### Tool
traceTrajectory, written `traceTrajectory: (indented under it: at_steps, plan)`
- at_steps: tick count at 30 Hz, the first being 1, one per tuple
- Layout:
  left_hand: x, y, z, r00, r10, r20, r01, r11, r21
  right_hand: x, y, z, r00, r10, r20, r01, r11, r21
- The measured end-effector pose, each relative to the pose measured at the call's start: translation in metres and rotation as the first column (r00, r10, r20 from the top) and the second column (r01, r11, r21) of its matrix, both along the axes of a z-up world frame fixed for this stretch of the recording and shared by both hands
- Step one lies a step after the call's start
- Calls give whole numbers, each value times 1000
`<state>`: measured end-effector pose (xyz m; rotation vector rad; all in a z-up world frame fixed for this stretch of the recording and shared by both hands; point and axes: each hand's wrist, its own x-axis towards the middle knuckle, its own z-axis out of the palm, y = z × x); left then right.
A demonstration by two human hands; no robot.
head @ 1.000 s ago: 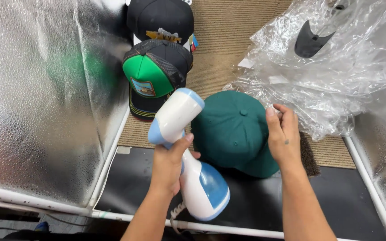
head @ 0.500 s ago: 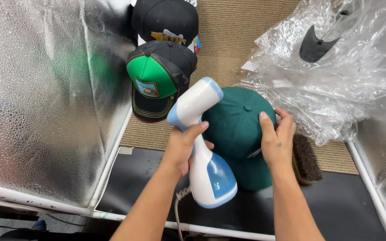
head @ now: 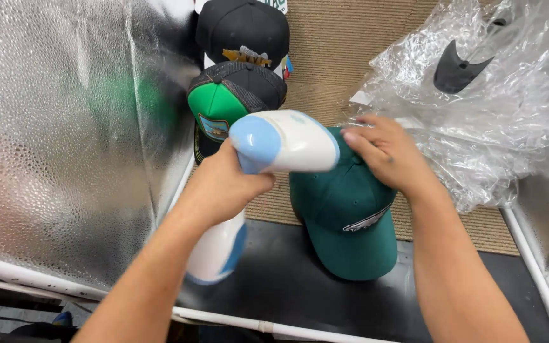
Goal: The person is using a handheld steamer and a brush to treat a green baseball cap, likely to remove wrinkles or reshape it.
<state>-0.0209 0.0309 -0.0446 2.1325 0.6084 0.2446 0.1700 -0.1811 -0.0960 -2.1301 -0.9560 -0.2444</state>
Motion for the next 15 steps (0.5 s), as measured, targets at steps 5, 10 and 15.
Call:
traceTrajectory:
  at_steps: [5, 10, 15]
  plan:
    - [22, 5, 20, 921, -104, -376, 259, 884, 389, 14, 12, 8, 930, -76, -359, 14, 985, -172]
    - [64, 12, 27, 882, -85, -464, 361, 755, 548, 11, 8, 6, 927, -95, -364, 16, 977, -213]
    - [100, -9, 43, 886, -64, -459, 363, 713, 600, 11, 10, 7, 932, -101, -349, 19, 973, -229]
